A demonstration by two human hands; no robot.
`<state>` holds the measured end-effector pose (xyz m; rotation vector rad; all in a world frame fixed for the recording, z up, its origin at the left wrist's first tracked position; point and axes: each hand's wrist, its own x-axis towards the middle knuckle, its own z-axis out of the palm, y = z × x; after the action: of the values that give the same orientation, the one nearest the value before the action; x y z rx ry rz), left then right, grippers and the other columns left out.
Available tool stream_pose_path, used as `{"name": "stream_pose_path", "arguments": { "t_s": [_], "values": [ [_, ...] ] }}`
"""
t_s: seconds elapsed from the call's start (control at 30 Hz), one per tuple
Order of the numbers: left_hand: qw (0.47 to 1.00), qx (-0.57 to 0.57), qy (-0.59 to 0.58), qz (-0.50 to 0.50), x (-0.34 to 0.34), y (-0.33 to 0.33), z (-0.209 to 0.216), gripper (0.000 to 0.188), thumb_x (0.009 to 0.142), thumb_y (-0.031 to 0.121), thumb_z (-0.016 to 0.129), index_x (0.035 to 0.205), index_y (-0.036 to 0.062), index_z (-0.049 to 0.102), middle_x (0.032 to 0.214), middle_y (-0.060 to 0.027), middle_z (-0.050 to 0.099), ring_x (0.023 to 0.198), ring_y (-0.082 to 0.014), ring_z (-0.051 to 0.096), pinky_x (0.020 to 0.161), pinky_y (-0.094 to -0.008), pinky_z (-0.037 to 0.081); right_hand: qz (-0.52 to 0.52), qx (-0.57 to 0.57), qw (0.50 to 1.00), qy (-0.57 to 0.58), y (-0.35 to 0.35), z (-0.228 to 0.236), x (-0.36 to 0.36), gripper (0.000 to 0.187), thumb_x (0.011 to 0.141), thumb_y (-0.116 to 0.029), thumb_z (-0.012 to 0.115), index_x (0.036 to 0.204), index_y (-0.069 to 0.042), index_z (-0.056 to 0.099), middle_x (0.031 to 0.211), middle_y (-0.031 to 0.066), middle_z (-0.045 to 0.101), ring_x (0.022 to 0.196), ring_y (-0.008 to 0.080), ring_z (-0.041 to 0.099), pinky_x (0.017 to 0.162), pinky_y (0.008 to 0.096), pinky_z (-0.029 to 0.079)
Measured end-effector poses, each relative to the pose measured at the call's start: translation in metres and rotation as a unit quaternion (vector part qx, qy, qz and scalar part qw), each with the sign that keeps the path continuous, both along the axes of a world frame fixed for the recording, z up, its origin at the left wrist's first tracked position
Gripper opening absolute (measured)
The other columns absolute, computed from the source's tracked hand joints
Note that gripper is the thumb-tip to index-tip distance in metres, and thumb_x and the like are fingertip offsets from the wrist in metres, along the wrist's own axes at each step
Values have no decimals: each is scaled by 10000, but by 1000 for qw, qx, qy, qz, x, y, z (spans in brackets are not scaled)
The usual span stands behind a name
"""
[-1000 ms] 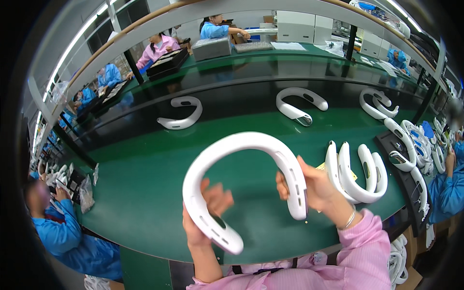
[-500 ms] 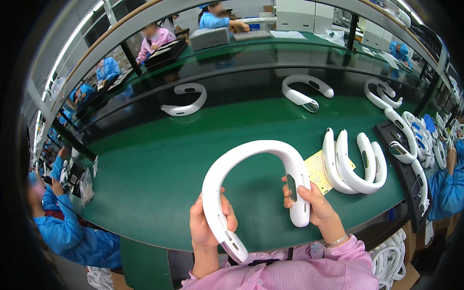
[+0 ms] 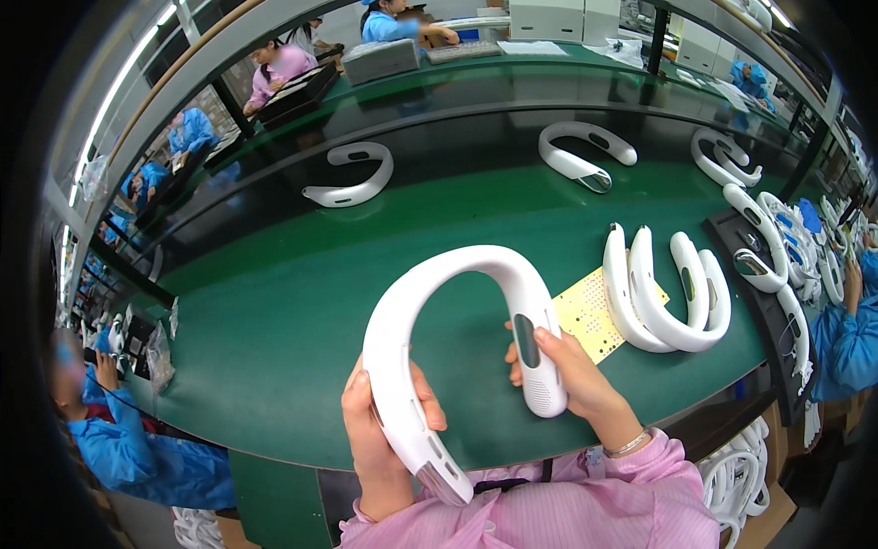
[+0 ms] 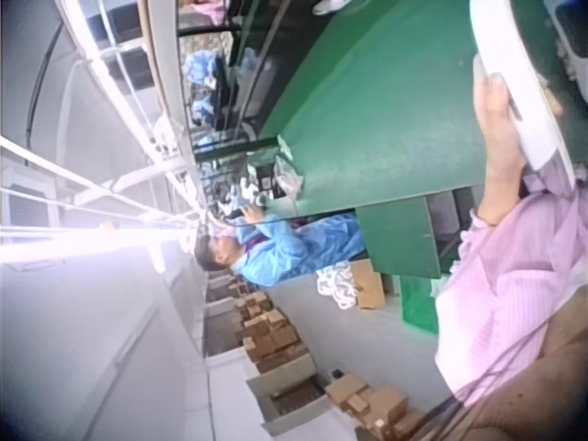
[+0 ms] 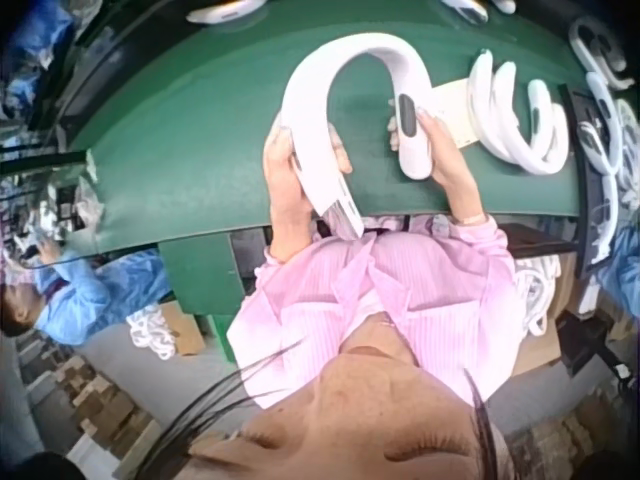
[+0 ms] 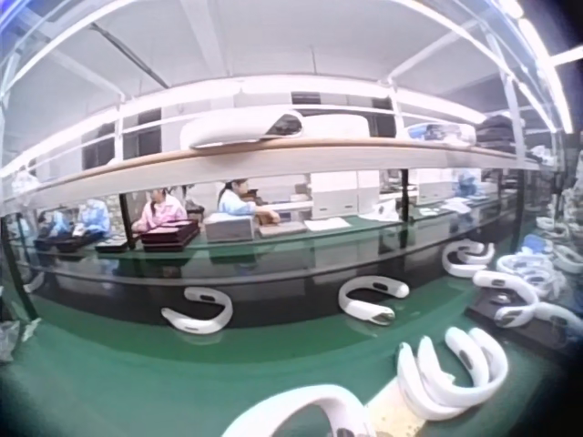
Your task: The worker is assembling and inspecting white neck massagers on an assembly line, including applying small components and moving units.
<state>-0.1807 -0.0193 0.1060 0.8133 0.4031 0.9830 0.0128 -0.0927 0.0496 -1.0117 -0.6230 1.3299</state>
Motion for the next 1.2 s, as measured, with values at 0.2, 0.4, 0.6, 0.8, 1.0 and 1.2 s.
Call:
{"name": "stream_pose_path", "arguments": {
  "t_s": [0.2, 0.4, 0.6, 0.8, 1.0, 1.2],
  "values": [
    [992, 25, 120, 37, 13, -18, 32, 387, 847, 328, 420, 967, -40, 417, 685, -162, 567, 488, -220, 589, 430, -295, 489, -9, -53, 998, -35, 12, -3, -12, 432, 967, -369, 343, 1118, 22, 446, 944, 134, 590, 800, 190, 616, 717, 305, 528],
    [989, 33, 138, 35, 19, -17, 33, 329, 868, 295, 389, 958, -21, 416, 712, -157, 577, 521, -207, 599, 448, -279, 482, 5, -74, 997, -18, 14, -4, -12, 444, 963, -383, 350, 1128, 21, 435, 945, 140, 589, 809, 193, 618, 717, 308, 532],
    [989, 38, 136, 41, 20, -17, 31, 325, 870, 295, 393, 960, -17, 413, 718, -155, 578, 526, -209, 603, 452, -277, 483, 10, -79, 997, -2, 14, -8, -12, 430, 964, -376, 349, 1129, 13, 432, 943, 136, 591, 809, 195, 618, 716, 311, 535],
    [989, 40, 138, 27, 20, -17, 32, 346, 864, 303, 418, 990, -18, 394, 740, -161, 579, 535, -218, 608, 454, -285, 488, 1, -83, 997, 0, 15, -8, -14, 423, 964, -380, 347, 1115, 4, 438, 948, 132, 591, 813, 195, 620, 716, 310, 536],
    [990, 56, 128, -4, 17, -18, 32, 408, 876, 345, 425, 1019, -35, 386, 792, -189, 589, 563, -235, 619, 461, -298, 502, -16, -68, 998, 5, 15, -13, -16, 422, 964, -388, 344, 1111, -5, 445, 933, 114, 582, 777, 175, 609, 703, 301, 530],
    [991, 97, 93, -13, 7, -13, 17, 659, 914, 451, 353, 1310, -65, 250, 1098, -245, 523, 663, -268, 633, 526, -347, 545, -104, -10, 994, -37, 6, -14, -10, 395, 961, -381, 373, 1114, -25, 450, 930, 81, 575, 805, 145, 581, 701, 279, 499]
  ]
}}
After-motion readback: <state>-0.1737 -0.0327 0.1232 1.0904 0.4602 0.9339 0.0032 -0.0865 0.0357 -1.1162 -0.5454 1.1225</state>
